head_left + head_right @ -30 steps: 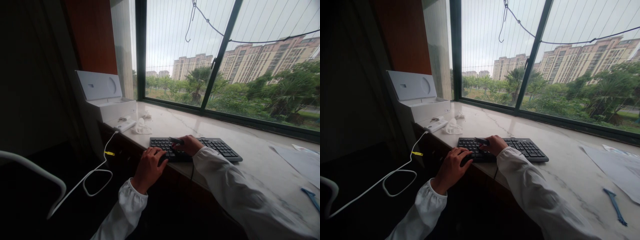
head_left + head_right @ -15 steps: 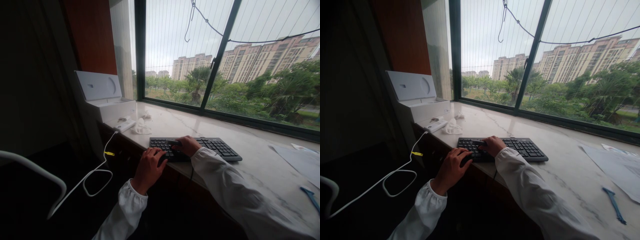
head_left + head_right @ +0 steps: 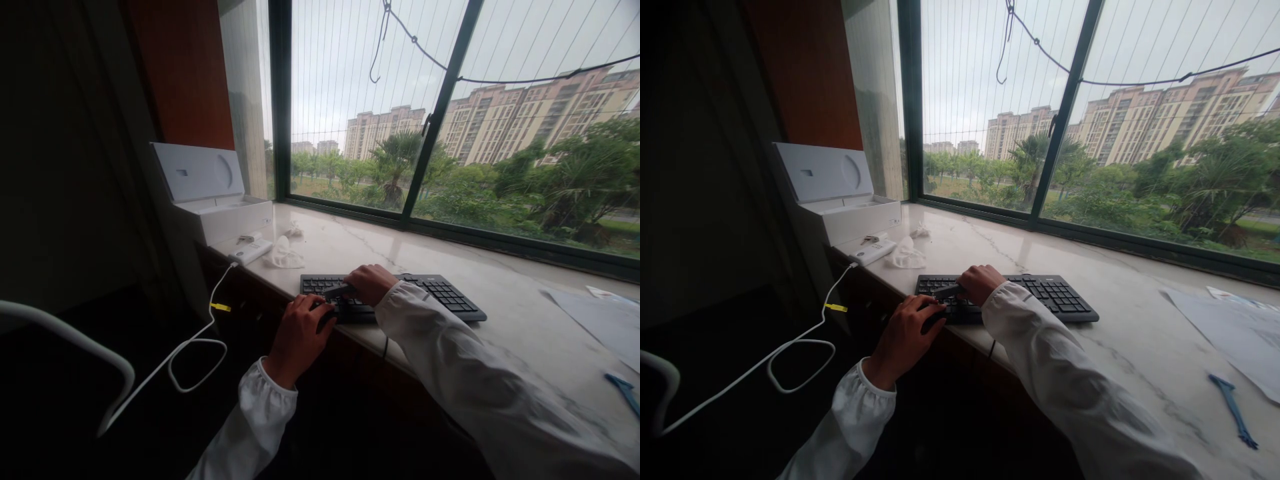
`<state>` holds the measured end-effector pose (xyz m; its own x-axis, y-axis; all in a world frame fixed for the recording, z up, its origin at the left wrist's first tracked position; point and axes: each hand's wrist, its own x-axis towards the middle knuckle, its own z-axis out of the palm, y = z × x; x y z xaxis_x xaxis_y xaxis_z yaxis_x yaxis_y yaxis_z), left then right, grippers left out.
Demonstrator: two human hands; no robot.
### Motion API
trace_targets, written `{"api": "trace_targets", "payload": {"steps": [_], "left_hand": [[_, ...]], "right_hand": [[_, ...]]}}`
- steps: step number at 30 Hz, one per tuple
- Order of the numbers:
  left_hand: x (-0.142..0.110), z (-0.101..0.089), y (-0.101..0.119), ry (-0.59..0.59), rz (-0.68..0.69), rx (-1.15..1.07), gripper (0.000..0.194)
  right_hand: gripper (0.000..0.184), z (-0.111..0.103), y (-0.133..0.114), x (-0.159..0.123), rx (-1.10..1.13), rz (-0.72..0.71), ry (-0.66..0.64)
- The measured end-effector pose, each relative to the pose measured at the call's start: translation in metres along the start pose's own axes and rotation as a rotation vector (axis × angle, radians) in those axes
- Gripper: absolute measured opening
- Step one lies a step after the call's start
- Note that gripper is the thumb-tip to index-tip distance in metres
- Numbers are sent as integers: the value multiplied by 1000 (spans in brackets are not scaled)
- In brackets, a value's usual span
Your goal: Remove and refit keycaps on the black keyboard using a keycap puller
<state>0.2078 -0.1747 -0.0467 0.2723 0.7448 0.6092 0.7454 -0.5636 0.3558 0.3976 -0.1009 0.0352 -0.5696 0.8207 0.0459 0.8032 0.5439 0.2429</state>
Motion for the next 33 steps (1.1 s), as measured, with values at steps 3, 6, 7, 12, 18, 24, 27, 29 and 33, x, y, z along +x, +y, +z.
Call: {"api": "trace_targets", "payload": {"steps": [3, 6, 7, 12, 18, 24, 27, 29, 33], "left_hand": [[0, 1, -1, 1, 2, -2, 21], [1, 1, -1, 6, 4, -8, 21], [1, 1, -1, 8, 5, -9, 21], [2, 0, -1, 2, 3, -4, 21], [1, 1, -1, 20, 6, -5, 20], [1, 1, 0, 13, 0, -2, 20], [2, 1, 0, 11, -3, 2, 19], [2, 1, -1, 20, 5, -2, 19], [2, 2, -1, 19, 12, -6, 20]], "right_hand": [[21, -4, -2, 3, -26, -8, -21], [22, -3, 0, 6, 2, 13, -33], [22, -1, 1, 7, 22, 30, -35], [25, 7, 6, 13, 91, 109, -31], [23, 6, 8, 17, 133, 99, -64], [21, 0, 6, 18, 119, 74, -84], [22, -1, 5, 16, 87, 70, -75], [23, 2, 7, 13, 75, 53, -55], [25, 12, 15, 4, 137, 19, 14]]}}
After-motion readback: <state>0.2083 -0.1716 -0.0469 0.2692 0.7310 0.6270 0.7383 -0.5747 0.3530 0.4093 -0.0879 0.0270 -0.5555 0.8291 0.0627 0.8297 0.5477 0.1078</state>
